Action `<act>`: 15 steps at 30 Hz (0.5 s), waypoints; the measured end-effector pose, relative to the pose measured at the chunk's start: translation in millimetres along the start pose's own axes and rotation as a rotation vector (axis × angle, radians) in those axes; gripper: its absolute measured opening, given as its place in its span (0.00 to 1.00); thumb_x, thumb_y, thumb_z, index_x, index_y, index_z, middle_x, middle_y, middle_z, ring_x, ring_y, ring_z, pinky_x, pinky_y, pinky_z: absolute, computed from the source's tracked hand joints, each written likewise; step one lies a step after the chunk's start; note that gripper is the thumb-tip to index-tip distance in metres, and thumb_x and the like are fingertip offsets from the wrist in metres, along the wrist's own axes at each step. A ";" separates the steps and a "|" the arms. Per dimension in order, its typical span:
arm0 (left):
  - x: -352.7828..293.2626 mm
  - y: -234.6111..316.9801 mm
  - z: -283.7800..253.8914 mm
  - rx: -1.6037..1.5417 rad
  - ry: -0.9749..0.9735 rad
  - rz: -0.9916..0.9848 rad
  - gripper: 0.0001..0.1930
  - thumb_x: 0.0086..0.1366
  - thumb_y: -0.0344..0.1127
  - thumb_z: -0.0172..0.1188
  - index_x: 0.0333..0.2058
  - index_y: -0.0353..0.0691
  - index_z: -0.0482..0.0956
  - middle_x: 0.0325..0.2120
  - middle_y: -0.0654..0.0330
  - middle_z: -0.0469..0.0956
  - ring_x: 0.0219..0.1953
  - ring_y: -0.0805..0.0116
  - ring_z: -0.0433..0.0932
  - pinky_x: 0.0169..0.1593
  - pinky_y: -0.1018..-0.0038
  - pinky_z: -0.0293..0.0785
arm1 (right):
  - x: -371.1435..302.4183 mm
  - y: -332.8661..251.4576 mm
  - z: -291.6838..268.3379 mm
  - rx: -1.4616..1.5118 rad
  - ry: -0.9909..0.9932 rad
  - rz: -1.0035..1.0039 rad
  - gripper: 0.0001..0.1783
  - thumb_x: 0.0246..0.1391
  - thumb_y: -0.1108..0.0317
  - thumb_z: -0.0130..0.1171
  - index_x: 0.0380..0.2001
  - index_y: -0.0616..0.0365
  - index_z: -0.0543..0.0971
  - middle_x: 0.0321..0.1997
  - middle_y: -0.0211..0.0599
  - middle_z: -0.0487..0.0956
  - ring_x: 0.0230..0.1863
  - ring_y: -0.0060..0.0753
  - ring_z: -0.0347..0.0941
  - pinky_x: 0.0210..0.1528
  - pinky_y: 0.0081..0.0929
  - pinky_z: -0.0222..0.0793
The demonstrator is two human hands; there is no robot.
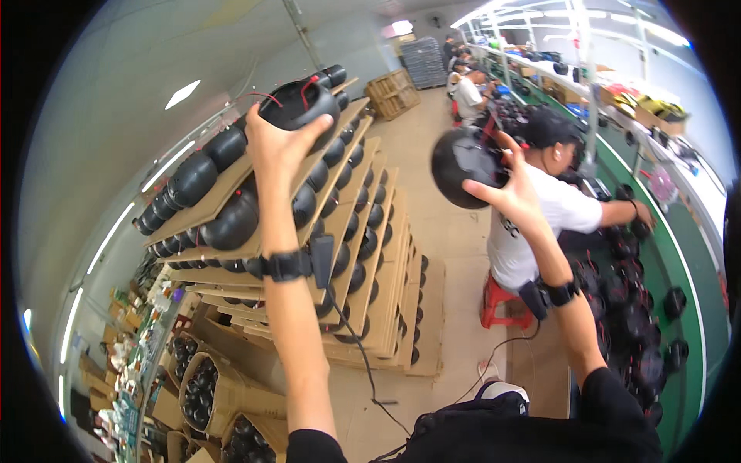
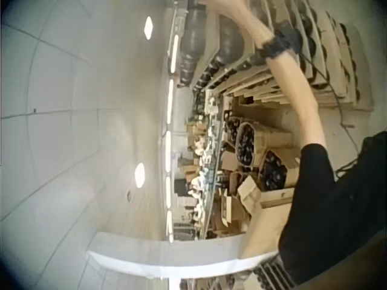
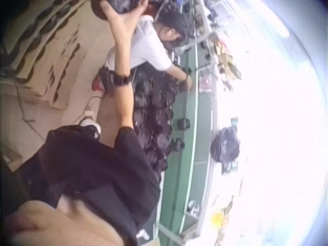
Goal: The person is assembling plastic housings for electronics, applying glue with a glue gun to secure components and wires.
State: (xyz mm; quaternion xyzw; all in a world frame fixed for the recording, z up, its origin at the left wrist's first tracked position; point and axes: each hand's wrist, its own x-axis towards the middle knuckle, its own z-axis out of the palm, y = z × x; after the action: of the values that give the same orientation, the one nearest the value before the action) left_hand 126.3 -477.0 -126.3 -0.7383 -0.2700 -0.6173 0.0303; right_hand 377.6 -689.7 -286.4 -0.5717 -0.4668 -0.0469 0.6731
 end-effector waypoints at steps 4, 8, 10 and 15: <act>97.5 -74.2 30.7 0.253 -0.136 -0.230 0.35 0.39 0.46 0.80 0.47 0.37 0.81 0.45 0.53 0.83 0.47 0.61 0.81 0.52 0.69 0.74 | 121.3 18.7 104.1 0.183 -0.163 -0.077 0.69 0.29 0.46 0.81 0.67 0.71 0.53 0.61 0.58 0.69 0.63 0.47 0.68 0.66 0.36 0.61; 126.5 -112.0 86.9 0.597 -0.142 -0.482 0.58 0.35 0.61 0.79 0.58 0.22 0.66 0.56 0.33 0.71 0.60 0.41 0.70 0.63 0.59 0.67 | 237.2 32.4 194.5 0.196 -0.214 -0.212 0.70 0.28 0.40 0.78 0.67 0.71 0.54 0.62 0.65 0.66 0.63 0.58 0.66 0.65 0.40 0.63; 133.4 -138.0 76.8 0.530 -0.111 -0.390 0.59 0.37 0.62 0.78 0.57 0.17 0.65 0.55 0.29 0.70 0.60 0.37 0.69 0.64 0.58 0.65 | 273.0 17.3 241.6 0.156 -0.290 -0.183 0.71 0.28 0.37 0.76 0.68 0.68 0.53 0.61 0.66 0.67 0.62 0.61 0.68 0.63 0.43 0.65; 107.1 -157.1 111.0 0.513 0.090 -0.460 0.62 0.44 0.66 0.73 0.60 0.16 0.54 0.58 0.27 0.60 0.61 0.35 0.66 0.64 0.54 0.64 | 351.1 20.2 334.8 -0.001 -0.414 -0.178 0.74 0.27 0.31 0.74 0.70 0.60 0.48 0.60 0.68 0.66 0.59 0.75 0.67 0.60 0.52 0.67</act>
State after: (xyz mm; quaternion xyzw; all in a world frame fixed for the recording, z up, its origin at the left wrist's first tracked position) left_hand 167.0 -262.4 -98.4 -0.5985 -0.5742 -0.5518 0.0870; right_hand 393.7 -245.3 -91.6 -0.5259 -0.6436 0.0122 0.5559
